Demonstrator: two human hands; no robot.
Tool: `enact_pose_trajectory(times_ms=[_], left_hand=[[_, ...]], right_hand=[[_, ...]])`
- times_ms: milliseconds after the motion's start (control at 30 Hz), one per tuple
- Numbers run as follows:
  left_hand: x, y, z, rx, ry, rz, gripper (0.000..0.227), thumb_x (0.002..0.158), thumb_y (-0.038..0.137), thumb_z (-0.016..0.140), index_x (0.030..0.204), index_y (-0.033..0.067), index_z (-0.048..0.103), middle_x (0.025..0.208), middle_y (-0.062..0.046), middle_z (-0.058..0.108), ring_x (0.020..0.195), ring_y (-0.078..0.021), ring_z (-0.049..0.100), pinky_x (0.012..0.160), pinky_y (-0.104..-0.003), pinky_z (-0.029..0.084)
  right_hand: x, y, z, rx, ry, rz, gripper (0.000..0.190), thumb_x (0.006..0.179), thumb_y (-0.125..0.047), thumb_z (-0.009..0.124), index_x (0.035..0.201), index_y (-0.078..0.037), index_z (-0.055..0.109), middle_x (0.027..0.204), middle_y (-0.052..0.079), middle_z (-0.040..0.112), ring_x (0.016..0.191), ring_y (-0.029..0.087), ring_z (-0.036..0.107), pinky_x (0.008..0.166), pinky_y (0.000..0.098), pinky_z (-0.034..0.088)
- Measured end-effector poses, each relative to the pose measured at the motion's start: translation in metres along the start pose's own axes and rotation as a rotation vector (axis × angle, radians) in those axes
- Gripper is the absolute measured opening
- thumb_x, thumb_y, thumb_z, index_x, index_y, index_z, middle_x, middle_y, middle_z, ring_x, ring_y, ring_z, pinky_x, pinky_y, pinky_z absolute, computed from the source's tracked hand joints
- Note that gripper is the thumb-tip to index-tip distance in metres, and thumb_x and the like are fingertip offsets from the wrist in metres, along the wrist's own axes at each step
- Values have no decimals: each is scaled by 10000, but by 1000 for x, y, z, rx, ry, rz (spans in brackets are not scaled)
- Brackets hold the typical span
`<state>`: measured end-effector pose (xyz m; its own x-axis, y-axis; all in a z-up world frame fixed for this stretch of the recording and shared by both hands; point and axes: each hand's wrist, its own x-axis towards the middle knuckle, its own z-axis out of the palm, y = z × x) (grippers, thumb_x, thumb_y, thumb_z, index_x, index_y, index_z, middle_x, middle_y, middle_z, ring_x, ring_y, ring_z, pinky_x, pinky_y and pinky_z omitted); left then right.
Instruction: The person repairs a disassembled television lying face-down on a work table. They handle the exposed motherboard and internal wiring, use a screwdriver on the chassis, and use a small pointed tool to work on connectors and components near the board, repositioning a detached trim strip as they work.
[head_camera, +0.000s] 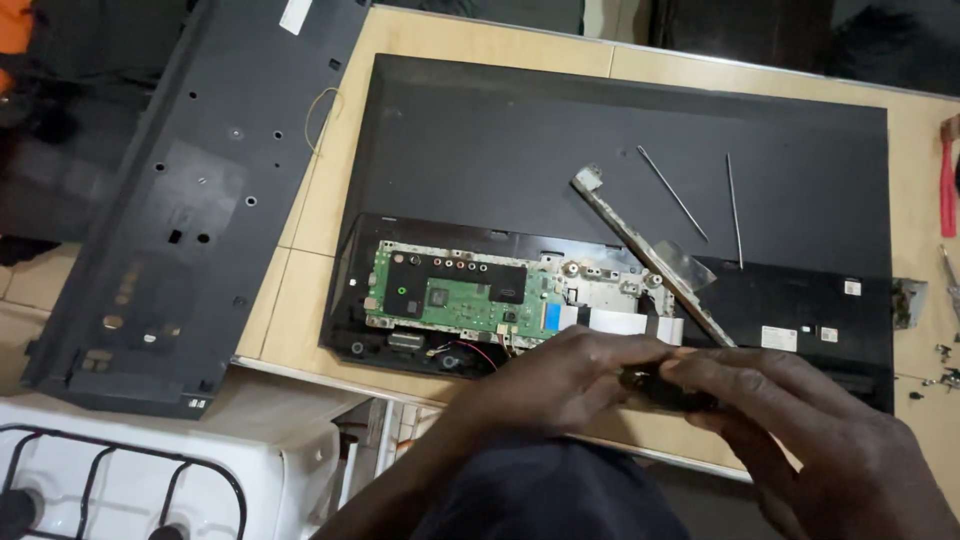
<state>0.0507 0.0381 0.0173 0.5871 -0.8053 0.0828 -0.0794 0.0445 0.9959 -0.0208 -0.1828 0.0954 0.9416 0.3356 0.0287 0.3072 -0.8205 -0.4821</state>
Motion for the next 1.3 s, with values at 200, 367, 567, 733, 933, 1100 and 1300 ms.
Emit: enact_pose_trajectory(times_ms=[200,367,567,733,933,1100,1300], left_hand=[[14,-26,22,109,86,51,368,836,1,715,1089,135,484,1033,-83,644,871,-222,640,705,-344,484],[7,-18,30,201,56,74,431,785,-27,694,1120,131,472,1092,-114,593,944,-279,607,754,-369,470],[8,-16,29,163,117,107,416,802,-84,667,1131,105,497,1093,-120,584,977,-282,598,791,-366,455],[7,4,19,-3,55,90,240,924,15,707,1103,89,566,1054,-71,622,946,-200,622,829,-325,528],[7,-35,23,-52,-115,127,327,1086,33,494,1404,24,567,1339,-162,664,1119,-248,698,1003,-338,613],[11,-31,21,259,-120,144,556,870,-154,515,1386,51,552,1264,-170,646,1070,-332,665,846,-358,535],[7,-24,30,138,-63,188,358,883,-134,428,1173,29,559,1018,-138,548,929,-294,627,829,-367,573]], right_hand=[[2,18,-7,147,-151,-24,565,856,94,498,1148,-258,829,1359,-13,760,1225,153,745,921,318,566],[-4,11,-22,250,-240,-43,620,798,-26,682,1394,-199,672,1500,-21,708,1350,138,698,997,332,541],[-9,-31,0,-118,99,347,308,765,-405,832,1040,-283,765,837,-64,668,567,162,633,556,366,510],[-12,-24,-10,127,60,195,273,779,-259,796,1050,-248,811,922,-77,774,688,51,763,499,218,630],[-15,5,-9,139,-58,-35,318,880,-98,635,1158,-191,760,1191,-42,823,1008,191,755,789,336,590],[-7,-5,-23,292,-229,-41,374,938,-46,511,1077,-258,786,1293,-41,789,1219,169,692,871,323,552],[-12,-10,-23,-40,-522,192,473,861,-394,668,1307,-321,527,1364,-50,616,1161,219,710,832,410,610]])
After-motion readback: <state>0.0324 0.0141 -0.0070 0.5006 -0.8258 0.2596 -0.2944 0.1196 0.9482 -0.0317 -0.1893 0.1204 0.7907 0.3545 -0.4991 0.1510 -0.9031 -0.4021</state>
